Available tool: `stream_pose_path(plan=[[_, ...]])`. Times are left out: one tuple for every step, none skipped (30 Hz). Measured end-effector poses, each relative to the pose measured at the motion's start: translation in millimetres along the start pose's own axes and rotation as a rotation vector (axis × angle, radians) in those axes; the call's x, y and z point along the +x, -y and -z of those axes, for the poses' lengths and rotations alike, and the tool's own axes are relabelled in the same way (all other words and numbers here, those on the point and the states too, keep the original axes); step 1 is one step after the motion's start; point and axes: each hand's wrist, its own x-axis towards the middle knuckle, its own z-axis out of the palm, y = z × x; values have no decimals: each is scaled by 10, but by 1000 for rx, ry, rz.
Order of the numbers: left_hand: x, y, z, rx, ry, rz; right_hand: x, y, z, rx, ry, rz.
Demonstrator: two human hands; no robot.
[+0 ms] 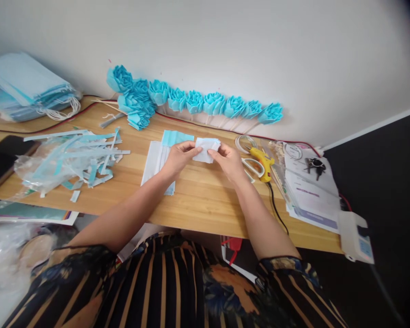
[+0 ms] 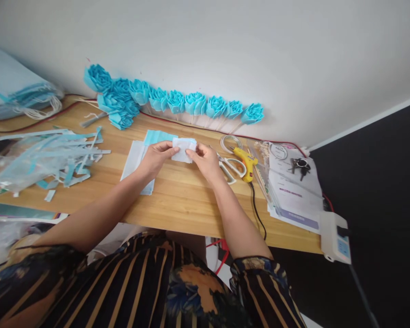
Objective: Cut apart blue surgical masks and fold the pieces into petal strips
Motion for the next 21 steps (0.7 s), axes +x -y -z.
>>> stream_pose_path(plan=[[2, 10, 3, 19, -6, 7, 4, 8, 17, -7, -8, -5], [4, 19, 6, 41, -10, 11, 7, 17, 33, -25, -12, -7], [6, 27, 11, 66, -12, 13, 9, 29, 48, -53, -15, -3], [10, 33, 16, 93, -10, 10, 7, 45, 61, -92, -19, 7], [14, 38, 22, 121, -8, 1, 3, 65, 74, -143, -27, 24], [21, 41, 29, 147, -8, -13, -5, 90, 87, -212, -37, 47], [29, 45, 38, 167, -17, -31, -17, 122, 101, -305, -48, 79], [39, 48, 48, 179, -33, -49, -31, 158, 115, -419, -62, 120], [50, 51, 60, 185, -55, -62, -47, 198, 130, -548, -73, 167], [61, 56, 71, 185, -81, -66, -64, 240, 145, -680, -76, 217], [71, 61, 82, 183, -106, -59, -80, 281, 158, -798, -68, 267], [80, 66, 90, 178, -123, -43, -94, 318, 170, -896, -53, 311], [86, 72, 97, 171, -133, -24, -105, 350, 177, -969, -34, 343], [89, 76, 100, 163, -138, -8, -114, 373, 181, -1023, -12, 359], [90, 79, 101, 153, -141, 1, -119, 388, 181, -1061, 8, 363], [89, 80, 100, 142, -142, 4, -122, 394, 178, -1089, 27, 359], [85, 79, 98, 134, -141, 4, -123, 393, 174, -1107, 46, 349], [81, 75, 95, 130, -140, 3, -121, 385, 169, -1119, 69, 336], [75, 70, 91, 128, -141, 3, -118, 372, 165, -1124, 96, 323], [70, 62, 88, 128, -142, 5, -113, 357, 163, -1124, 122, 309], [64, 53, 84, 128, -143, 6, -106, 339, 165, -1114, 139, 298]])
